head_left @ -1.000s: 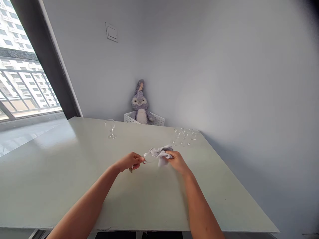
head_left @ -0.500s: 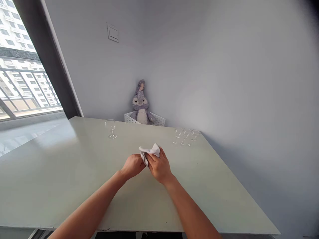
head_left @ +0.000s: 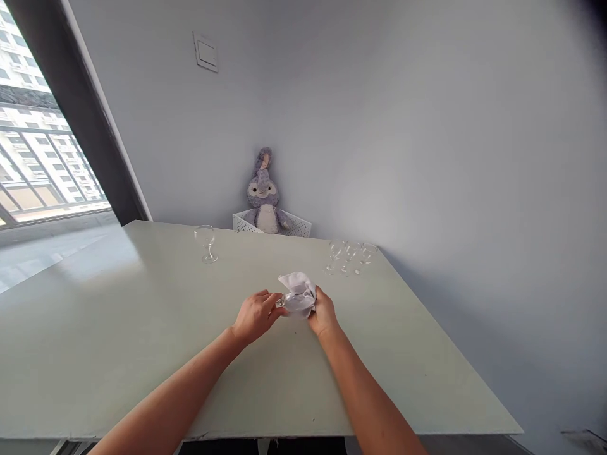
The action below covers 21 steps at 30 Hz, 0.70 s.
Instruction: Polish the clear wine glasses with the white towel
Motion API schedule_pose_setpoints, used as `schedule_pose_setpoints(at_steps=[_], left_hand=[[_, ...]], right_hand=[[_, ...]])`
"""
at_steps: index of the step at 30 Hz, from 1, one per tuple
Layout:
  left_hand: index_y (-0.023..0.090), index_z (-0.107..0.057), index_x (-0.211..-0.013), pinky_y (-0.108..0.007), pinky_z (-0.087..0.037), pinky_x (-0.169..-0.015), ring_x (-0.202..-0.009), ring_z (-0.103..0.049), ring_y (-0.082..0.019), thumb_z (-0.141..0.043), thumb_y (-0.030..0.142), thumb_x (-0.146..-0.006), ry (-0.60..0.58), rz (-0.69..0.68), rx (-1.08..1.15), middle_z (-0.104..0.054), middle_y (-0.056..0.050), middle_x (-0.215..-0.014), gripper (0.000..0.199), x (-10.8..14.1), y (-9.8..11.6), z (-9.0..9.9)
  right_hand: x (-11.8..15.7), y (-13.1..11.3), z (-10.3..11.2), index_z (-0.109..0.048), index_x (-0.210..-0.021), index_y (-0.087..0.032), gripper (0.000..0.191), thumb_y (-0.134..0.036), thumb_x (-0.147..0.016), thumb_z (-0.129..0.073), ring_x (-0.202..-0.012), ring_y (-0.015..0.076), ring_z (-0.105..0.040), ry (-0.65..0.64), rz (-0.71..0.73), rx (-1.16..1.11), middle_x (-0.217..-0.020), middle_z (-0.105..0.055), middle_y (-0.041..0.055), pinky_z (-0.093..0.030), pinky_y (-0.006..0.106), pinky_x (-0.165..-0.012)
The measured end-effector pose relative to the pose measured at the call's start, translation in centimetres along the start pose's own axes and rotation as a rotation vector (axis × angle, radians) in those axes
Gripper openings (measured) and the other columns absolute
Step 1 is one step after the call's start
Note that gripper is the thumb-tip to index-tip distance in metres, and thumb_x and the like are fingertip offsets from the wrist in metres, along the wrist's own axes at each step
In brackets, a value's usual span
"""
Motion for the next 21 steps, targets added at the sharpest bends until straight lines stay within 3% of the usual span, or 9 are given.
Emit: schedule_pose_setpoints(at_steps=[3, 6, 10, 13, 18, 21], left_hand=[[0.02, -0.057, -0.091, -0.023, -0.032, -0.054, -0.064, -0.053, -0.015, -0.047, 0.039, -0.083, 0.028, 0.071, -0.012, -0.058, -0.001, -0.062, 0.022, 0.0, -0.4, 0.1], [0.02, -0.055, -0.088, -0.024, -0.033, -0.055, -0.064, -0.052, -0.015, -0.046, 0.036, -0.084, 0.082, 0.131, -0.013, -0.057, 0.0, -0.063, 0.018, 0.1, -0.6, 0.4], [0.02, -0.051, -0.08, -0.023, -0.033, -0.054, -0.062, -0.05, -0.014, -0.045, 0.032, -0.085, 0.169, 0.188, -0.012, -0.054, 0.0, -0.064, 0.014, 0.2, -0.5, 1.0], [0.019, -0.052, -0.085, -0.024, -0.037, -0.058, -0.066, -0.05, -0.014, -0.041, 0.021, -0.084, 0.209, 0.187, -0.012, -0.054, -0.002, -0.075, 0.011, 0.3, -0.4, 1.2], [0.021, -0.048, -0.114, -0.034, -0.044, -0.074, -0.086, -0.051, -0.018, -0.039, 0.007, -0.078, 0.248, 0.101, -0.007, -0.051, -0.008, -0.101, 0.04, 0.3, 0.3, 1.0], [0.022, -0.039, -0.126, -0.043, -0.04, -0.089, -0.11, -0.044, -0.024, -0.036, 0.004, -0.077, 0.232, 0.061, 0.008, -0.043, -0.011, -0.124, 0.053, 0.3, 0.8, 0.5]], right_hand=[[0.8, 1.5, -0.7, -0.049, -0.058, -0.02, 0.014, -0.03, -0.062, -0.058, -0.052, 0.0115, -0.049, 0.061, -0.109, -0.244, -0.051, -0.05, -0.005, -0.041, 0.024, -0.051], [2.0, 2.1, -2.2, -0.055, -0.066, -0.02, 0.01, -0.029, -0.064, -0.059, -0.062, 0.0137, -0.055, 0.031, -0.162, -0.359, -0.063, -0.059, -0.0027, -0.044, 0.025, -0.057], [3.7, 2.4, -4.0, -0.061, -0.073, -0.02, 0.009, -0.028, -0.069, -0.058, -0.075, 0.0146, -0.056, -0.091, -0.142, -0.331, -0.078, -0.063, -0.0008, -0.044, 0.025, -0.064], [4.8, 2.7, -5.0, -0.063, -0.082, -0.022, 0.015, -0.03, -0.074, -0.054, -0.083, 0.0153, -0.054, -0.165, -0.089, -0.237, -0.086, -0.062, -0.0006, -0.043, 0.025, -0.068], [5.6, 3.1, -5.9, -0.062, -0.093, -0.026, 0.02, -0.031, -0.077, -0.052, -0.089, 0.0152, -0.052, -0.281, -0.015, -0.102, -0.093, -0.06, -0.0017, -0.041, 0.025, -0.073], [5.4, 2.8, -6.0, -0.06, -0.099, -0.026, 0.024, -0.034, -0.078, -0.052, -0.094, 0.016, -0.051, -0.317, 0.063, -0.046, -0.102, -0.059, -0.0001, -0.04, 0.027, -0.078]])
Point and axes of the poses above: each hand's wrist, its own x-axis away from the middle knuckle, its own z-axis out of the back of the hand, y = z × x, the point moved 7 cm from there along -x, towards the middle knuckle
